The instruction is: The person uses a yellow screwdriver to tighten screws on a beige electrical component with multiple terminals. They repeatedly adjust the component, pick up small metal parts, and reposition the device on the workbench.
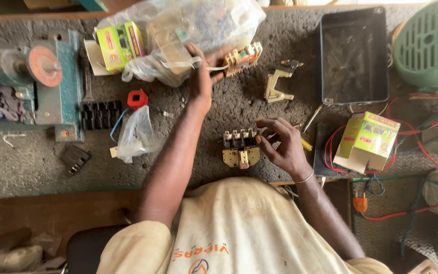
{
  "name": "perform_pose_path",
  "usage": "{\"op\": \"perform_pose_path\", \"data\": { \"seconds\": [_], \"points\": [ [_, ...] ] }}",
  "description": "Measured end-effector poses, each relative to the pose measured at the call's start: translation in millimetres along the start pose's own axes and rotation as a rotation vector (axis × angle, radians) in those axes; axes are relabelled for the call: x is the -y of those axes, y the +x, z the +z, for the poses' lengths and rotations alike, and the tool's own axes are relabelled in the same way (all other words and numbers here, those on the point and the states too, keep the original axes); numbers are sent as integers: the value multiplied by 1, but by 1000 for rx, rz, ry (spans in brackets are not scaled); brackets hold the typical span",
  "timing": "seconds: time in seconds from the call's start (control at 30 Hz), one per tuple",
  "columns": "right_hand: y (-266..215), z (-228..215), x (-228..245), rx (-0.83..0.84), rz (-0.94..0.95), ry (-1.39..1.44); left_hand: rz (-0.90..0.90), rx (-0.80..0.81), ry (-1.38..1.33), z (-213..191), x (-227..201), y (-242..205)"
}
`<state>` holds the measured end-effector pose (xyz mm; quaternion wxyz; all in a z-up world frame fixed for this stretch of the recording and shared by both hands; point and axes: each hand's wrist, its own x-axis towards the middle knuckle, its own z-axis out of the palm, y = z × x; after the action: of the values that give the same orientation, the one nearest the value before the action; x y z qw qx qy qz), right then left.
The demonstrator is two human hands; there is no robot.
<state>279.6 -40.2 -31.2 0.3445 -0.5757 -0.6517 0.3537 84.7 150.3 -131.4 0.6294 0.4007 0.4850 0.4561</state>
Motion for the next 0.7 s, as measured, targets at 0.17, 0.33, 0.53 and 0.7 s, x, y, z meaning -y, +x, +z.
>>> {"op": "perform_pose_path", "data": {
  "seconds": [0.17,0.33,0.53,0.7],
  "points": [
    [4,0,-5,86,-174,-31,156,203,-13,-9,-4,2],
    [-1,4,-26,93,-127,-129,571,147,591,-1,7,-9],
    [-4,18,-55,-11,-179,-107,625,24,630,10,2,-10],
    [-8,17,-68,-10,-198,-62,516,86,611,-22,-19,-65]
  ]
}}
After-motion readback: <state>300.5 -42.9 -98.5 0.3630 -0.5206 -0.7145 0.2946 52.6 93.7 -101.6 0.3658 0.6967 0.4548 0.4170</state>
